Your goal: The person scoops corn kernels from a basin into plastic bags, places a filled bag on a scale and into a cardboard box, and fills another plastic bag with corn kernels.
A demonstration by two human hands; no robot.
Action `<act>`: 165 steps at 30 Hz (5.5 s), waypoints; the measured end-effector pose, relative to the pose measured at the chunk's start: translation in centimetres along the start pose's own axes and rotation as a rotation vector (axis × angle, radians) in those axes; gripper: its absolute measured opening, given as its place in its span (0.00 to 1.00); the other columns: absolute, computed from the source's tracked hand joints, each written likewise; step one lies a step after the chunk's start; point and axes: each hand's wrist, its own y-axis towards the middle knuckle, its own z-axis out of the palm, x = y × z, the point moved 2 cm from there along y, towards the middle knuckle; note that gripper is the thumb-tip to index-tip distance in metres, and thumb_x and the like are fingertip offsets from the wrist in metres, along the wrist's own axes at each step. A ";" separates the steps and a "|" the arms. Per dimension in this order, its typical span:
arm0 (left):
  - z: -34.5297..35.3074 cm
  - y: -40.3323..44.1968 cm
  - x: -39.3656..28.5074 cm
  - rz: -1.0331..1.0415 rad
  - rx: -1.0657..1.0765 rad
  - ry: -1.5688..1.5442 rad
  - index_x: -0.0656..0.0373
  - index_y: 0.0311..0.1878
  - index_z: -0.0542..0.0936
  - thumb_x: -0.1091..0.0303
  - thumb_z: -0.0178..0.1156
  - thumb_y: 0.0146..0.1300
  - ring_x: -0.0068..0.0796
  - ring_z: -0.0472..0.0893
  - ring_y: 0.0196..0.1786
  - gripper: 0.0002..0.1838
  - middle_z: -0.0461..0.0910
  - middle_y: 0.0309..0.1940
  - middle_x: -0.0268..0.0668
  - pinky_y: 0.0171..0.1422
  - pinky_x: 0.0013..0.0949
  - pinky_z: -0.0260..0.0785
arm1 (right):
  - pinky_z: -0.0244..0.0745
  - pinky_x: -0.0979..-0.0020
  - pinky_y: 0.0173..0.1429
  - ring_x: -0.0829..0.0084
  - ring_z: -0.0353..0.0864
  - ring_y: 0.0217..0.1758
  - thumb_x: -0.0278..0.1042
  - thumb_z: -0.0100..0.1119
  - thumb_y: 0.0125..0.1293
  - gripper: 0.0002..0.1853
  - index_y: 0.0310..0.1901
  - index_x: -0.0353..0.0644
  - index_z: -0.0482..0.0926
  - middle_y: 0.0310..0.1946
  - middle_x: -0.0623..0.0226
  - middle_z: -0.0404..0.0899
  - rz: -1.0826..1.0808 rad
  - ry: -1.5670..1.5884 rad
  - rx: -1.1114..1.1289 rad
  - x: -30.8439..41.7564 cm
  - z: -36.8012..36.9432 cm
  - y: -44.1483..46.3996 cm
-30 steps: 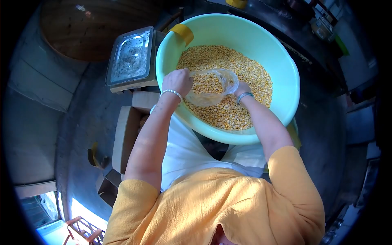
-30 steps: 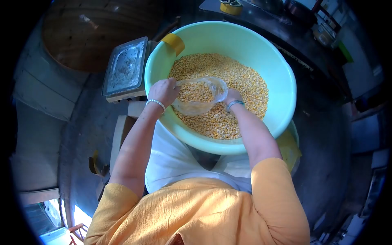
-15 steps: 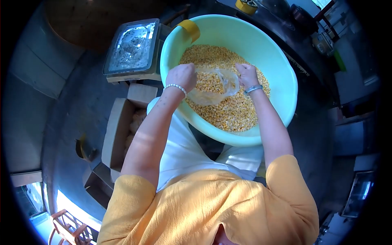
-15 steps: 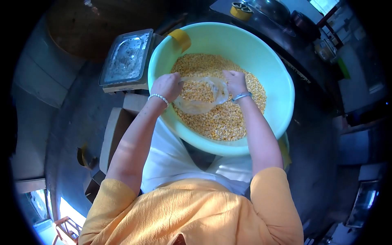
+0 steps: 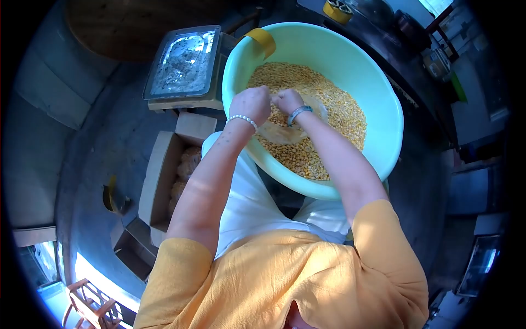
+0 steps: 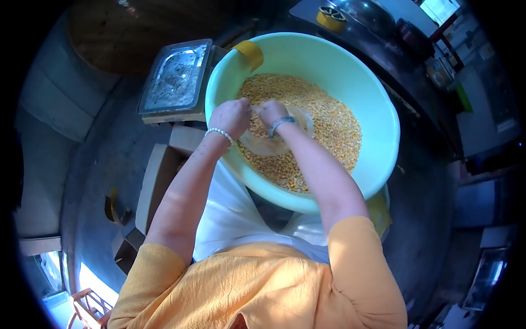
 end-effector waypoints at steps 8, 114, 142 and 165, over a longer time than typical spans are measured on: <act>-0.6 -0.2 -0.7 -0.016 0.024 0.056 0.58 0.34 0.78 0.69 0.49 0.57 0.44 0.80 0.39 0.08 0.80 0.32 0.44 0.45 0.43 0.71 | 0.73 0.60 0.45 0.54 0.79 0.39 0.35 0.51 0.58 0.12 0.39 0.45 0.82 0.34 0.52 0.80 -0.266 0.098 -0.115 -1.4 -2.2 -3.2; -7.2 -0.9 -3.0 -0.160 0.047 -0.946 0.63 0.42 0.79 0.70 0.63 0.56 0.17 0.73 0.18 0.11 0.77 0.23 0.32 0.24 0.20 0.69 | 0.72 0.77 0.24 0.80 0.76 0.22 0.34 0.56 0.62 0.08 0.28 0.40 0.77 0.21 0.71 0.77 -0.010 1.069 -0.032 -1.4 -13.7 -14.9; 0.7 -3.6 -2.5 0.019 0.010 0.144 0.58 0.33 0.76 0.66 0.56 0.53 0.47 0.79 0.36 0.07 0.79 0.28 0.46 0.40 0.45 0.70 | 0.70 0.61 0.55 0.52 0.76 0.50 0.49 0.55 0.56 0.24 0.44 0.35 0.78 0.45 0.46 0.77 0.232 -0.165 0.271 -13.0 0.1 -10.2; -0.6 -3.9 -3.1 -0.044 -0.097 -0.043 0.58 0.26 0.78 0.53 0.50 0.62 0.50 0.78 0.31 0.19 0.78 0.24 0.47 0.38 0.48 0.69 | 0.73 0.60 0.49 0.52 0.79 0.41 0.41 0.55 0.54 0.15 0.36 0.38 0.81 0.36 0.48 0.79 0.074 -0.192 0.209 -13.3 0.8 -9.9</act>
